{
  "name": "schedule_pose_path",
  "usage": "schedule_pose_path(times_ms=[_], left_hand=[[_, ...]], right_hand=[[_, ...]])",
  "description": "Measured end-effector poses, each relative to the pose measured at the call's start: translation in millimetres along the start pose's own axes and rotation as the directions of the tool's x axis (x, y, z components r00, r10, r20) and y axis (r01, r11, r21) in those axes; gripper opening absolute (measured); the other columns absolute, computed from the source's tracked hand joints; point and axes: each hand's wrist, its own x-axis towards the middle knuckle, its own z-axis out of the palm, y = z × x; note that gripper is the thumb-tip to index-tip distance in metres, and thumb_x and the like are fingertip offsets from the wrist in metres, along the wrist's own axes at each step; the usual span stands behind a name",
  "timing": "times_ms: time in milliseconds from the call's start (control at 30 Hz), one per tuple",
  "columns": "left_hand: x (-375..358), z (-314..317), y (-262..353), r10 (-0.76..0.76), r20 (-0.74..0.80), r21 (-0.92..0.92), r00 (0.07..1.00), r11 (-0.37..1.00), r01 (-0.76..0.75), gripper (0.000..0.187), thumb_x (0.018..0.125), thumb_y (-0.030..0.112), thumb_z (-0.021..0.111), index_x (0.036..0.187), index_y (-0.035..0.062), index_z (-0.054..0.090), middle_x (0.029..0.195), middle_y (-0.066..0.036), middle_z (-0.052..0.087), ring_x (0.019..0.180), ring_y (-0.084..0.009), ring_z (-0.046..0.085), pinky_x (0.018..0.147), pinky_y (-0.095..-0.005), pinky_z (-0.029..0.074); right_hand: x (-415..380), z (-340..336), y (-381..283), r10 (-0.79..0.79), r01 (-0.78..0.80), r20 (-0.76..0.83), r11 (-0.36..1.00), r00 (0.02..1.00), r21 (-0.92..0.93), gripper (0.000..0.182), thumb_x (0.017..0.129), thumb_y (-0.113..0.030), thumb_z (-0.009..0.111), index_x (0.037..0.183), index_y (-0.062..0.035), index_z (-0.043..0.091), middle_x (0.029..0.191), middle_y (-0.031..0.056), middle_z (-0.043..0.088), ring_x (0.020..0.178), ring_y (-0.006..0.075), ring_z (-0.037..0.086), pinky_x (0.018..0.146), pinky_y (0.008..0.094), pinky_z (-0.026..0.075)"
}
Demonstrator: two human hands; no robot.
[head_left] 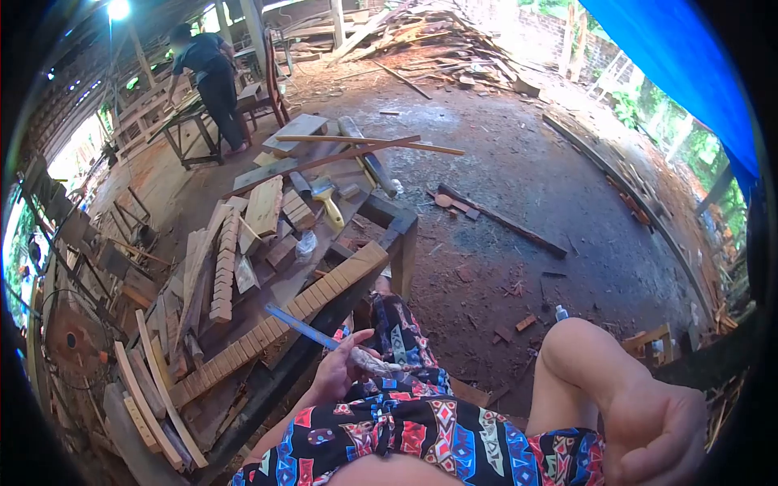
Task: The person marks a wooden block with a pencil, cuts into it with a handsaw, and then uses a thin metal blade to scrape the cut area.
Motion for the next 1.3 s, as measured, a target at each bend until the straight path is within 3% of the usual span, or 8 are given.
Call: schedule_pose_path(times_ms=[200, 567, 633, 700, 733, 800, 1000, 1300], left_hand=[[-4.9, -0.6, -1.5, 0.009, 0.002, -0.019, 1.000, 1.000, -0.009, 0.048, 0.100, 0.040, 0.032, 0.136, 0.0092, 0.042, 0.099, -0.008, 0.061, 0.089, -0.0217, 0.064, 0.072, -0.0333, 0.050], [-2.1, -5.9, 2.7, 0.033, -0.027, -0.080, 0.999, 0.996, -0.035, 0.045, 0.102, 0.036, 0.029, 0.133, 0.0078, 0.043, 0.099, -0.009, 0.062, 0.083, -0.0210, 0.064, 0.071, -0.0330, 0.052], [-0.4, -5.4, 4.5, 0.063, -0.016, -0.106, 0.998, 0.992, -0.064, 0.045, 0.102, 0.036, 0.029, 0.134, 0.0082, 0.043, 0.099, -0.009, 0.062, 0.082, -0.0212, 0.064, 0.070, -0.0329, 0.052], [0.3, -3.1, 6.2, 0.087, -0.010, -0.135, 0.996, 0.987, -0.087, 0.044, 0.102, 0.035, 0.029, 0.134, 0.0086, 0.042, 0.099, -0.009, 0.062, 0.081, -0.0215, 0.064, 0.070, -0.0328, 0.052], [1.0, -1.1, 8.3, 0.123, -0.001, -0.098, 0.992, 0.988, -0.123, 0.044, 0.102, 0.035, 0.028, 0.135, 0.0079, 0.041, 0.101, -0.009, 0.062, 0.083, -0.0216, 0.064, 0.072, -0.0337, 0.052], [2.6, 5.9, 10.6, 0.154, 0.016, -0.057, 0.988, 0.987, -0.153, 0.044, 0.102, 0.035, 0.028, 0.135, 0.0073, 0.040, 0.103, -0.010, 0.061, 0.086, -0.0217, 0.063, 0.073, -0.0345, 0.052], [16.2, 33.7, 21.2, 0.139, -0.044, -0.093, 0.989, 0.985, -0.143, 0.045, 0.101, 0.034, 0.032, 0.137, 0.0078, 0.039, 0.111, -0.010, 0.058, 0.095, -0.0214, 0.060, 0.083, -0.0395, 0.051], [40.3, 40.3, 25.9, 0.114, -0.011, 0.108, 0.993, 0.988, -0.112, 0.051, 0.101, 0.041, 0.030, 0.137, 0.0052, 0.039, 0.119, -0.011, 0.055, 0.105, -0.0244, 0.057, 0.089, -0.0402, 0.049]], right_hand=[[-1.2, 6.9, 23.1, -0.199, 0.205, -0.116, 0.978, 0.973, 0.042, 0.011, 0.055, 0.000, 0.068, 0.054, -0.0069, 0.060, 0.057, -0.0033, 0.059, 0.051, 0.0058, 0.059, 0.050, 0.0170, 0.054], [-31.3, 54.6, 79.7, 0.195, -0.206, -0.373, 0.979, 0.907, 0.011, 0.063, 0.075, -0.042, 0.076, 0.120, -0.0036, 0.054, 0.092, 0.0102, 0.067, 0.066, 0.0128, 0.062, 0.050, 0.0229, 0.049], [-49.5, 94.3, 84.6, 0.670, -0.669, -0.308, 0.732, 0.676, 0.126, 0.039, 0.085, -0.026, 0.066, 0.115, -0.0030, 0.058, 0.099, 0.0132, 0.064, 0.067, 0.0155, 0.058, 0.054, 0.0279, 0.048], [-83.6, 85.6, 103.2, 0.854, -0.804, 0.243, 0.517, 0.460, -0.295, 0.055, 0.076, -0.036, 0.073, 0.117, -0.0027, 0.056, 0.101, 0.0100, 0.065, 0.071, 0.0189, 0.061, 0.061, 0.0316, 0.051], [-112.8, 102.9, 115.1, 0.747, -0.676, 0.303, 0.665, 0.592, -0.318, 0.054, 0.077, -0.032, 0.072, 0.118, -0.0019, 0.054, 0.097, 0.0130, 0.064, 0.074, 0.0242, 0.063, 0.065, 0.0340, 0.052], [-137.9, 124.4, 111.1, 0.815, -0.695, 0.518, 0.530, 0.260, -0.486, 0.051, 0.075, -0.025, 0.073, 0.119, -0.0036, 0.055, 0.107, 0.0161, 0.061, 0.088, 0.0347, 0.063, 0.082, 0.0402, 0.050], [-207.8, 146.4, 98.3, 0.840, -0.704, 0.532, 0.314, -0.107, -0.637, 0.063, 0.079, -0.027, 0.068, 0.133, -0.0069, 0.041, 0.118, 0.0190, 0.053, 0.104, 0.0380, 0.057, 0.088, 0.0450, 0.046], [-249.2, 150.1, 98.3, 0.930, -0.778, 0.367, 0.250, 0.027, -0.576, 0.040, 0.080, -0.014, 0.059, 0.116, -0.0048, 0.047, 0.096, 0.0205, 0.061, 0.086, 0.0365, 0.063, 0.071, 0.0470, 0.050]])
